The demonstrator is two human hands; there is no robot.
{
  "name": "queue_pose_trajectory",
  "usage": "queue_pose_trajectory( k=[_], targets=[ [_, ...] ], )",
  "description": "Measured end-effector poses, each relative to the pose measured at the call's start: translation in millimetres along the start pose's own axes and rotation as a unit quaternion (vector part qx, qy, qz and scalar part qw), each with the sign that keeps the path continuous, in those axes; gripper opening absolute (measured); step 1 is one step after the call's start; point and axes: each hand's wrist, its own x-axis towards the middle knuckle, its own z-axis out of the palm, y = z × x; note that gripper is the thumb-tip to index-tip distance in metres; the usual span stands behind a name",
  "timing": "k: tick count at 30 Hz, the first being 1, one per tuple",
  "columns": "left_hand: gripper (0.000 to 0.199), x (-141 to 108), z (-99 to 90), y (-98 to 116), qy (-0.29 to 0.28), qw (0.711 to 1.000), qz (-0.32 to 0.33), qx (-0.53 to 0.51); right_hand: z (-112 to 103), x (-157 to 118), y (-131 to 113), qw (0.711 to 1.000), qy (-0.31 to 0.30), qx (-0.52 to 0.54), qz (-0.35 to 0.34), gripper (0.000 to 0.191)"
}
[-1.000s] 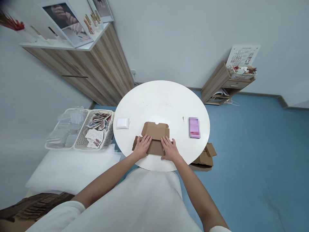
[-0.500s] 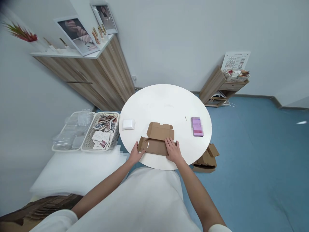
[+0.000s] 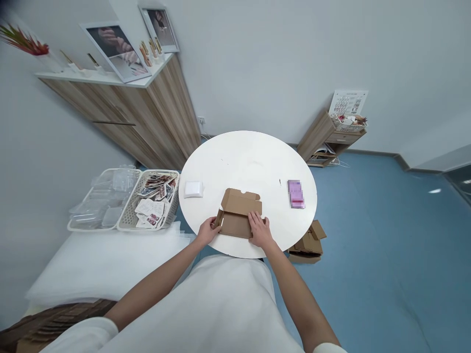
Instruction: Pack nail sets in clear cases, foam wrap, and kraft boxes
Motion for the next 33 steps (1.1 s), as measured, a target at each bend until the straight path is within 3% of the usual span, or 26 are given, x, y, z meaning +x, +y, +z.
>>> queue_pose_trajectory(
  k=[6,12,16,23,33],
  targets=[
    [0.062,-10.9,6.0,9.1,-0.021,0.998,0.054,0.027,-0.4,0.7,-6.4,1.0,0.001,-0.012,0.013,0.1],
    [0.031,-3.9,5.7,9.3,-0.019,0.998,0.044,0.041,-3.2,1.9,-5.8,1.0,-0.013,-0.025,0.008,0.104],
    [0.02,2.8,4.7,14.3,-0.034,0.997,0.026,0.066,-4.5,3.6,-5.8,0.999,-0.032,-0.031,0.001,0.11],
    [0.023,5.7,2.4,21.2,-0.065,0.987,0.004,0.149,-8.5,2.9,-6.7,0.999,-0.04,-0.021,-0.015,0.123],
    [0.032,4.5,2.7,18.6,-0.058,0.978,0.015,0.2,-7.2,1.9,-6.4,0.999,-0.032,-0.027,-0.024,0.118]
  ],
)
